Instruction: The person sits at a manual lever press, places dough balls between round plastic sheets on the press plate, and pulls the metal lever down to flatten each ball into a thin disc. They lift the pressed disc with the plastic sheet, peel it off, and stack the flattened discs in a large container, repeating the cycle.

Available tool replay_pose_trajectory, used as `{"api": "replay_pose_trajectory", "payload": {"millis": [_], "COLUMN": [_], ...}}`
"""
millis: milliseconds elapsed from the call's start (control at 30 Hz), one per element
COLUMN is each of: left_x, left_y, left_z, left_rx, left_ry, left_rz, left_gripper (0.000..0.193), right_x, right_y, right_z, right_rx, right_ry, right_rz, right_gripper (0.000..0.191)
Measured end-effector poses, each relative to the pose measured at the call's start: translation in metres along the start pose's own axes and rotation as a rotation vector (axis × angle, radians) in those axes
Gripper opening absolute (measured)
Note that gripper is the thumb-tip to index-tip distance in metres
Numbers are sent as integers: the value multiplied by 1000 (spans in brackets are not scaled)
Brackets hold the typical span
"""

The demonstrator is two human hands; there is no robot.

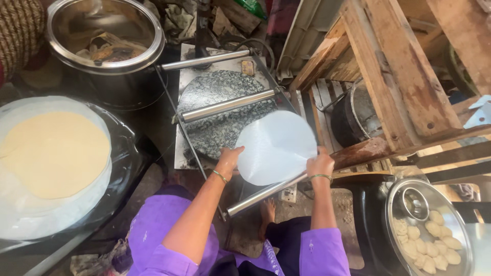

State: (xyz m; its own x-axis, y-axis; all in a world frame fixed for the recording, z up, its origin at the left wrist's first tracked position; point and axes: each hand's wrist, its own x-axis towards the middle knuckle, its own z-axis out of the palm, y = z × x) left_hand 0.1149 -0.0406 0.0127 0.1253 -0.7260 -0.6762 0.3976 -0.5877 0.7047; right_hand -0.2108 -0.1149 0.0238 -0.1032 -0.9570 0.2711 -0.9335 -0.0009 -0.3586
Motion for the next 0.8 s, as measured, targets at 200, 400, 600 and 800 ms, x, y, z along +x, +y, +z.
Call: {"api": "replay_pose_trajectory", "payload": {"millis": [200,400,600,800], "left_x": [8,17,19,26], "left_y": [-7,4,20,24], "left_z": [-5,-20,-31,-42], "left_rx": [32,-150,-363,-465], "left_ry": [183,345,345,331], "left_rz": [157,369,324,337], "left_gripper": [92,77,74,75], "right_x": [-8,-20,-22,-13], "right_y": [-25,-86,-155,-166], "right_z": [-27,-59,0,45], "right_rx": [290,823,954,900], "right_ry": [-119,-319,-442,-498], "right_rz": [147,553,748,673], "right_gripper": [38,46,50,60]}}
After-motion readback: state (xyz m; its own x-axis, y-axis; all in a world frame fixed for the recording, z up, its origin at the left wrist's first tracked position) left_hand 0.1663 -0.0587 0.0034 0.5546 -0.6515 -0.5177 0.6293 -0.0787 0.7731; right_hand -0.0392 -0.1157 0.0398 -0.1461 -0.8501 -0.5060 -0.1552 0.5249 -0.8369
